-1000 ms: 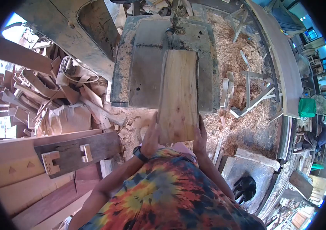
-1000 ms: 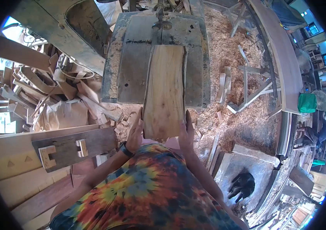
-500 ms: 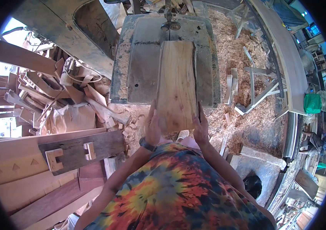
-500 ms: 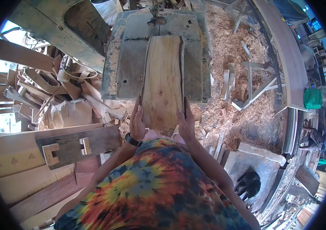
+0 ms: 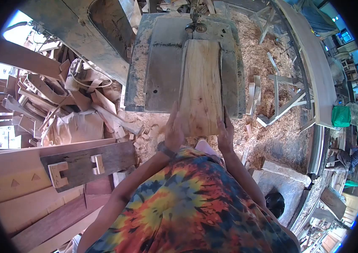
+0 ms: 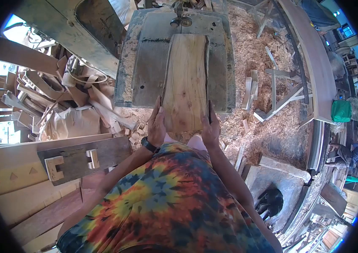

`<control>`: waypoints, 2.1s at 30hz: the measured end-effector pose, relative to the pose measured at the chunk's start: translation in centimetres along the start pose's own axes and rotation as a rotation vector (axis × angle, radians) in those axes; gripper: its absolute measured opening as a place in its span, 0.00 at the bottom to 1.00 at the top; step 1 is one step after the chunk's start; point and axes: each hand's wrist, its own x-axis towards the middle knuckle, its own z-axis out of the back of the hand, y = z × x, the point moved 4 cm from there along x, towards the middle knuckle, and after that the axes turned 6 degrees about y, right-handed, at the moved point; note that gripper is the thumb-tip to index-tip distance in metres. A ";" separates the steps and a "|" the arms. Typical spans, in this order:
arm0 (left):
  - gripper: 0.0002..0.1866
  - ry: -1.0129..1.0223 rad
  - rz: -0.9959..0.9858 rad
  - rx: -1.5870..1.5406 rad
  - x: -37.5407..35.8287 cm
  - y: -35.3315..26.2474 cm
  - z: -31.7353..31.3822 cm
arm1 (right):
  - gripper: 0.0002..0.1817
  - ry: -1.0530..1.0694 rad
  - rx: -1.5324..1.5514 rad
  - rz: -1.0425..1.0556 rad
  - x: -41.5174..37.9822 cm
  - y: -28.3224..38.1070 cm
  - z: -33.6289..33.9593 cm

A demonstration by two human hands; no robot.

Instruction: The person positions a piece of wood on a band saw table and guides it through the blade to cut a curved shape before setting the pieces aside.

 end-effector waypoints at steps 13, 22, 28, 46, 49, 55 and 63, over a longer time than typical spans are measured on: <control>0.29 0.007 -0.059 0.063 0.5 0.3 -0.4 | 0.34 -0.003 0.018 0.000 0.6 0.0 0.5; 0.28 -0.035 0.063 -0.045 0.7 0.4 -0.4 | 0.35 0.029 0.003 -0.006 1.1 0.1 0.6; 0.28 -0.035 0.017 0.097 0.7 -0.5 -0.6 | 0.34 0.010 0.017 0.012 1.2 -0.4 0.6; 0.28 -0.047 0.044 0.011 1.1 -1.0 -1.3 | 0.34 -0.011 -0.064 0.033 1.5 0.0 0.7; 0.28 -0.061 0.026 -0.003 1.1 -1.3 -1.4 | 0.34 -0.018 -0.048 0.025 1.5 0.7 0.6; 0.28 -0.089 0.192 -0.085 0.8 -0.2 -0.9 | 0.32 -0.018 -0.080 -0.008 1.5 0.6 0.7; 0.27 -0.065 0.058 0.010 1.3 -0.3 -0.9 | 0.31 -0.024 -0.055 0.014 1.5 0.4 0.7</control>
